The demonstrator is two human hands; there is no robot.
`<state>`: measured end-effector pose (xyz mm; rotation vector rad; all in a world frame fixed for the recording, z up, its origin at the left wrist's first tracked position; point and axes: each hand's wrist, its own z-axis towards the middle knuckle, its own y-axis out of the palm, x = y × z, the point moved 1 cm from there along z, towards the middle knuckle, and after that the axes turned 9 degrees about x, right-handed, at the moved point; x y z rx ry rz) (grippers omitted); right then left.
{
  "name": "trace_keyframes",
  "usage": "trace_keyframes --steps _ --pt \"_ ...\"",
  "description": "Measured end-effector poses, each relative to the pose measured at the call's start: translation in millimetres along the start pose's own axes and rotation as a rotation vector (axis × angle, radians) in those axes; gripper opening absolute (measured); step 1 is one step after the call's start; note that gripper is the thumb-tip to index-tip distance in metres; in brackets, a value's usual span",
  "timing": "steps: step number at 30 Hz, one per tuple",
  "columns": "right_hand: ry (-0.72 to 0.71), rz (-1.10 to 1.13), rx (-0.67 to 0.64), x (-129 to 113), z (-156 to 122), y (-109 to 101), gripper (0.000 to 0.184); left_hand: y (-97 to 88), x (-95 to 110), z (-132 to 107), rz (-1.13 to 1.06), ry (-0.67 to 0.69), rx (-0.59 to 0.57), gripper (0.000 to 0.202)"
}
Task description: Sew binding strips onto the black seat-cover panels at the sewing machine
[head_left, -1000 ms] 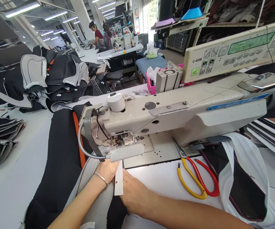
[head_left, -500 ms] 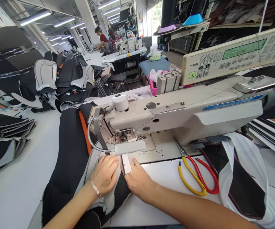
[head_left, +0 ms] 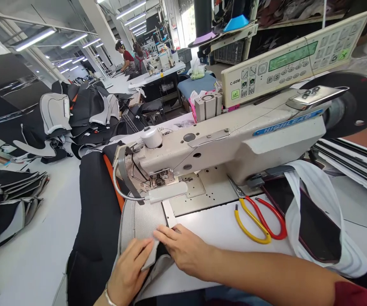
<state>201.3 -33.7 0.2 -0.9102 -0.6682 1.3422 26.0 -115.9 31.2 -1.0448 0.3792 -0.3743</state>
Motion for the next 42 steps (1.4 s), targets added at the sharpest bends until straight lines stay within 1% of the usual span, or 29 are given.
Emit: trace_keyframes --steps 2,4,6,7,8,9,10,12,13,15,17,21,25,32,35,37,42 --pt "-0.02 0.032 -0.017 0.2 -0.8 1.2 0.014 -2.7 8.1 8.0 -0.121 -0.025 -0.057 0.045" --pt "-0.001 0.05 -0.049 -1.0 -1.9 3.9 0.014 -7.5 13.4 19.1 -0.262 -0.045 -0.133 0.044" --pt "0.011 0.062 -0.08 -3.2 -2.9 7.6 0.014 -11.3 13.8 33.4 -0.424 -0.07 -0.22 0.038" --pt "0.013 0.062 -0.091 -4.4 -3.1 9.3 0.014 -11.5 12.5 41.3 -0.472 -0.086 -0.234 0.033" --pt "0.01 0.057 -0.101 -5.5 -3.0 10.7 0.012 -10.0 10.5 49.3 -0.475 -0.101 -0.224 0.03" --pt "0.003 0.044 -0.108 -6.4 -2.6 11.6 0.01 -6.2 8.3 56.6 -0.427 -0.107 -0.198 0.03" --pt "-0.009 0.029 -0.118 -7.2 -2.0 12.0 0.009 -0.4 6.4 62.9 -0.337 -0.093 -0.159 0.029" --pt "-0.026 -0.008 -0.142 -8.3 -0.4 11.2 0.01 15.4 4.3 70.6 -0.115 0.002 -0.067 0.029" --pt "-0.027 -0.027 -0.154 -8.8 0.4 10.1 0.013 23.9 3.9 71.8 -0.033 0.067 -0.037 0.029" --pt "-0.013 -0.055 -0.178 -9.8 1.3 7.7 0.017 37.6 3.5 69.7 0.048 0.178 0.015 0.027" --pt "-0.002 -0.067 -0.194 -11.2 0.9 6.5 0.017 43.9 3.0 64.2 0.067 0.215 0.06 0.026" --pt "-0.008 -0.038 -0.192 -14.2 -2.6 9.6 0.012 42.0 3.5 53.9 0.063 0.16 0.074 0.022" --pt "-0.003 -0.013 -0.191 -15.4 -3.6 13.6 0.01 40.1 7.0 52.0 0.036 0.093 0.076 0.018" --pt "0.028 -0.049 -0.197 -15.5 -1.7 13.7 0.013 40.5 17.6 57.8 0.075 0.095 0.084 0.022" --pt "0.022 -0.024 -0.206 -14.3 -1.5 12.9 0.009 41.9 20.6 57.2 0.088 0.074 0.099 0.022" --pt "0.002 0.005 -0.207 -13.1 -1.2 11.6 0.006 43.6 21.1 55.5 0.077 0.057 0.102 0.022" --pt "-0.028 0.039 -0.2 -10.2 -0.5 9.8 0.009 47.4 18.2 51.1 0.006 0.014 0.102 0.021"
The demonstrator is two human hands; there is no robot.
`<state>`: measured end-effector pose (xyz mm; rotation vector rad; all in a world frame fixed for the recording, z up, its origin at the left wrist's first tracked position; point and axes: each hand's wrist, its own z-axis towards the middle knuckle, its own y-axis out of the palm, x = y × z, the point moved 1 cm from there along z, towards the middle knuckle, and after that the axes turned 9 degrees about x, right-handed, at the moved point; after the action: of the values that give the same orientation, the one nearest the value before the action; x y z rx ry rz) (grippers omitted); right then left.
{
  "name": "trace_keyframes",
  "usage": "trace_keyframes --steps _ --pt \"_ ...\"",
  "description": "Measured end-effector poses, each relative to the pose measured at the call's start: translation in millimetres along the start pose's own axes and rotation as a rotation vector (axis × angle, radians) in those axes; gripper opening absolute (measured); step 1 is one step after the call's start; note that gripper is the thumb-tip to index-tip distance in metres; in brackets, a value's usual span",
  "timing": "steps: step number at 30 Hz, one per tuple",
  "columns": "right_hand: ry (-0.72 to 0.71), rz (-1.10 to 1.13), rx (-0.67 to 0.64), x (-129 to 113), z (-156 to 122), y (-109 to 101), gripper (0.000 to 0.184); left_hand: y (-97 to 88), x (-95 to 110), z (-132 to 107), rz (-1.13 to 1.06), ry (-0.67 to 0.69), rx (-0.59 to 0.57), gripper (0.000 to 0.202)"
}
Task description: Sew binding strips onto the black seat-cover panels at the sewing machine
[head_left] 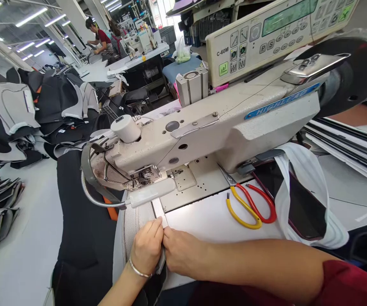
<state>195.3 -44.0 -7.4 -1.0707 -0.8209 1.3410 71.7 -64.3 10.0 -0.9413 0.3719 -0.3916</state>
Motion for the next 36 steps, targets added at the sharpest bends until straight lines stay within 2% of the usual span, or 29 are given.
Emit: trace_keyframes --steps 5,14,20,25,30,33,36 --pt "0.009 0.01 0.047 0.1 -0.9 4.0 0.006 1.9 -1.2 -1.5 -0.025 -0.025 -0.034 0.021" --pt "0.005 0.013 0.074 0.0 -0.6 14.1 0.007 4.7 -0.6 -3.4 -0.049 -0.096 -0.026 0.021" --pt "-0.04 -0.043 0.096 13.8 4.8 12.7 0.01 12.6 -15.7 -0.5 -0.039 -0.08 -0.03 0.021" --pt "-0.011 -0.058 0.125 26.9 10.3 13.8 0.012 19.2 -29.5 5.2 0.004 -0.079 -0.045 0.026" --pt "0.114 0.026 0.259 39.6 12.1 23.6 0.019 28.8 -43.6 8.6 0.091 -0.066 -0.09 0.029" --pt "0.176 0.122 0.317 46.9 12.8 29.2 0.029 32.8 -51.6 11.6 0.183 -0.038 -0.074 0.029" --pt "0.109 0.165 0.327 50.3 14.3 33.6 0.014 32.9 -56.4 13.9 0.225 -0.081 -0.046 0.028"
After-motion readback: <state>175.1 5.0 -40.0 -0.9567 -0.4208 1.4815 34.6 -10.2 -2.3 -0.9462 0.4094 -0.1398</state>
